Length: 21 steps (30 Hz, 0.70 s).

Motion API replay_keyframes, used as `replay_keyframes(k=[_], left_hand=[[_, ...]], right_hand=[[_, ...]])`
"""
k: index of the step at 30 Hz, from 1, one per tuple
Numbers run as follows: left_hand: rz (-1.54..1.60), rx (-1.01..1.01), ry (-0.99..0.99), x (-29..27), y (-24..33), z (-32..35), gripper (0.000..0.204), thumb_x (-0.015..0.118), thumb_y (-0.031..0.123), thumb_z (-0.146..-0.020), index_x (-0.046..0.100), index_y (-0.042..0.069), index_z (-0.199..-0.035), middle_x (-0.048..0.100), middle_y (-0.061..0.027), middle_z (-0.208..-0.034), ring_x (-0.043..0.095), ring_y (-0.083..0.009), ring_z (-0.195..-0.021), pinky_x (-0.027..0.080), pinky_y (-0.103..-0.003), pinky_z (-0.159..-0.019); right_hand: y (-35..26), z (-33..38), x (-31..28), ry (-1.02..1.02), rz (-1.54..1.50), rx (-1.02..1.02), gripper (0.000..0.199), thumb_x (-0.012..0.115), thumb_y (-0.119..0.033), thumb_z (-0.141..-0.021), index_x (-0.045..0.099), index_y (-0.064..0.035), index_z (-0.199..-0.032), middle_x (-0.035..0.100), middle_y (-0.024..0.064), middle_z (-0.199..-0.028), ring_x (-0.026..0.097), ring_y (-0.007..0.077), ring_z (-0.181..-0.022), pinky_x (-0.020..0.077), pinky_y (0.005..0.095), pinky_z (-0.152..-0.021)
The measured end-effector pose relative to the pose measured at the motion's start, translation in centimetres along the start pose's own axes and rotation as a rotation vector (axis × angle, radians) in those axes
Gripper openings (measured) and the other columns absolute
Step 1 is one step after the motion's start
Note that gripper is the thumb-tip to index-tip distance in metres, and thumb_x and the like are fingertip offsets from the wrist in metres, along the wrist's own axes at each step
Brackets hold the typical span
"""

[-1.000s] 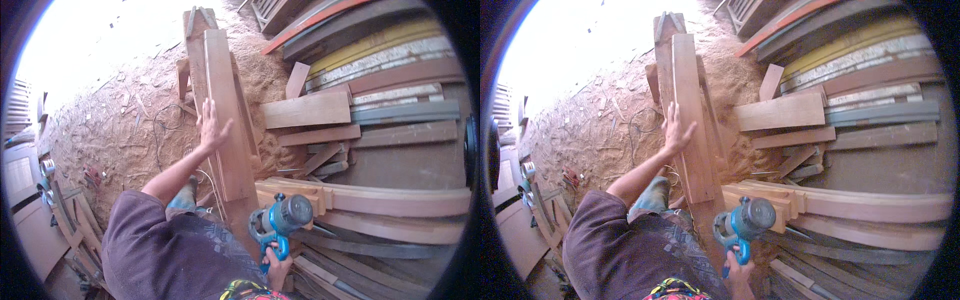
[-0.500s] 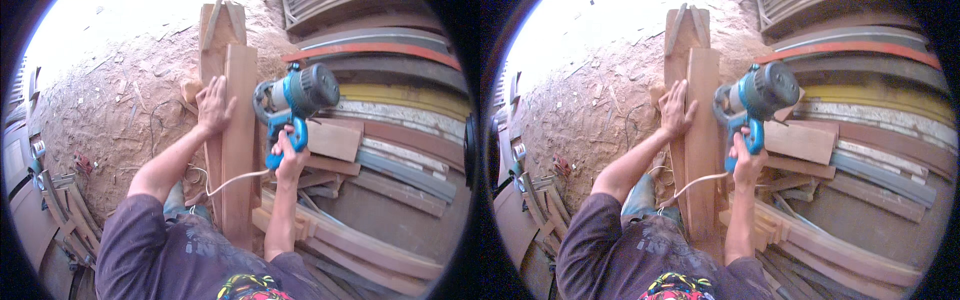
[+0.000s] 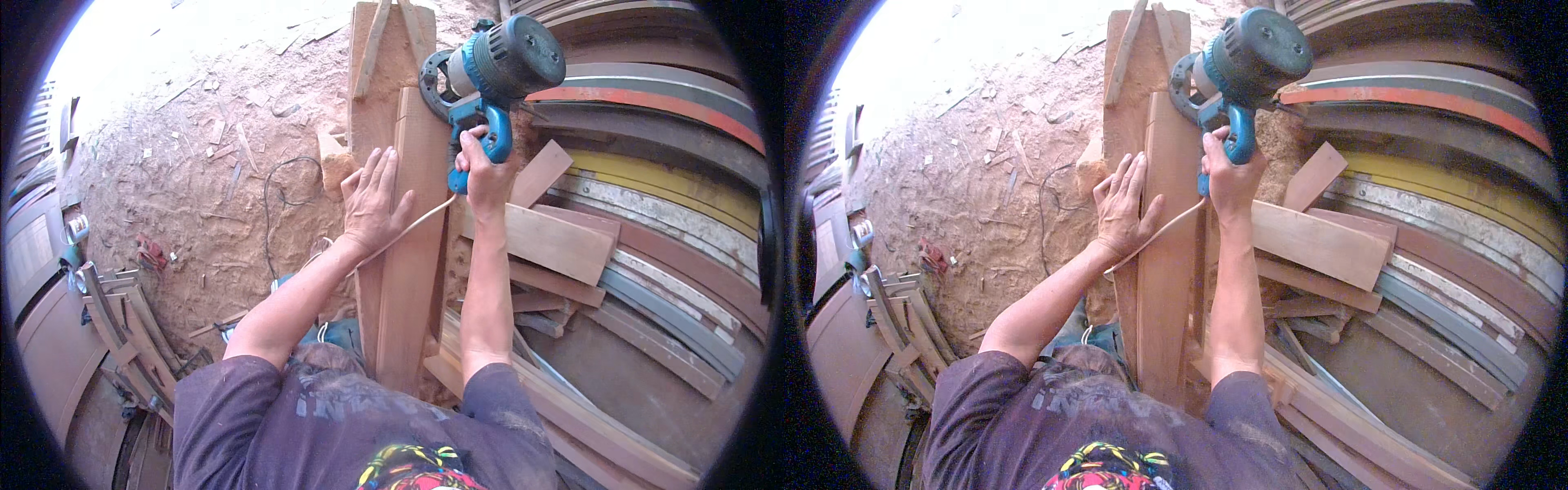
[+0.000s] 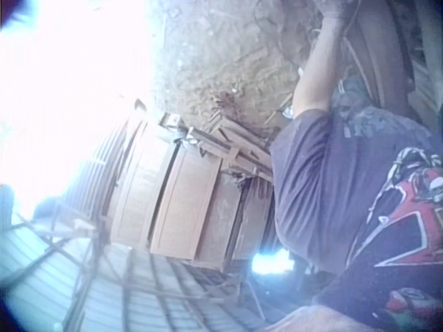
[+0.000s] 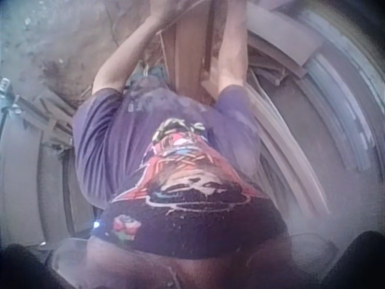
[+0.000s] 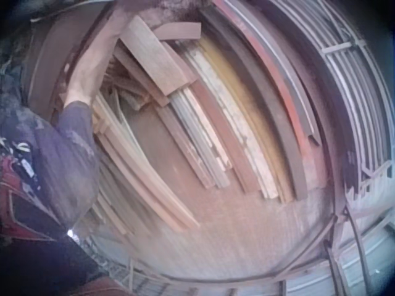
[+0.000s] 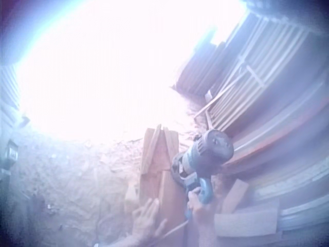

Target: The person uses a handheld electric router to shape the edges of a long wooden plank. They guide the tool along the plank's length, flip the plank to work on different edges, and repeat the routing process on multiple sides.

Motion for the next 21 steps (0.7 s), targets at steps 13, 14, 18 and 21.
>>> replay_keyframes(k=[13, 14, 18, 21], left_hand=[[-0.031, 0.023, 0.019, 0.4, -0.1, 0.3, 0.078, 0.067, 0.039, -0.102, 0.04, -0.001, -0.164, 0.05, -0.0222, -0.164, 0.038, -0.0349, -0.158, 0.027, -0.048, -0.122], [-0.028, 0.021, 0.027, 0.5, -0.2, 0.2, 0.078, 0.067, 0.039, -0.102, 0.04, -0.001, -0.164, 0.05, -0.0225, -0.164, 0.039, -0.0349, -0.158, 0.027, -0.048, -0.122], [0.042, -0.037, 0.042, 0.4, -0.6, -0.5, 0.08, 0.069, 0.047, -0.101, 0.044, -0.001, -0.161, 0.052, -0.0213, -0.162, 0.041, -0.0348, -0.156, 0.029, -0.05, -0.122], [0.145, -0.177, 0.111, 0.4, -0.3, -3.8, 0.088, 0.078, 0.055, -0.092, 0.049, -0.003, -0.152, 0.055, -0.0235, -0.152, 0.048, -0.0377, -0.147, 0.036, -0.049, -0.119]], right_hand=[[2.8, 7.9, -2.7, -0.048, 0.036, 0.013, 0.006, 0.074, -0.003, -0.096, 0.068, -0.0045, -0.095, 0.064, -0.0016, -0.071, 0.059, 0.0066, -0.061, 0.0447, 0.0253, -0.055], [2.9, 8.2, -2.8, -0.048, 0.034, -0.006, 0.005, 0.074, -0.005, -0.095, 0.069, -0.0049, -0.095, 0.064, -0.0017, -0.071, 0.059, 0.0065, -0.061, 0.0447, 0.0259, -0.056], [3.0, 9.1, -3.3, -0.035, 0.086, 0.022, 0.007, 0.071, 0.002, -0.096, 0.066, -0.003, -0.098, 0.062, 0.0014, -0.076, 0.056, 0.0084, -0.061, 0.0442, 0.0273, -0.056], [3.2, 8.7, -3.5, -0.017, 0.107, -0.022, 0.007, 0.072, 0.002, -0.095, 0.067, -0.003, -0.097, 0.061, 0.001, -0.075, 0.056, 0.0085, -0.06, 0.0442, 0.0276, -0.056]])
Point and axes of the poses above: each hand's wrist, its own z-axis away from the middle knuckle, its own x-axis out of the palm, y = z × x, the point moved 7 cm from there along -z, towards the middle knuckle
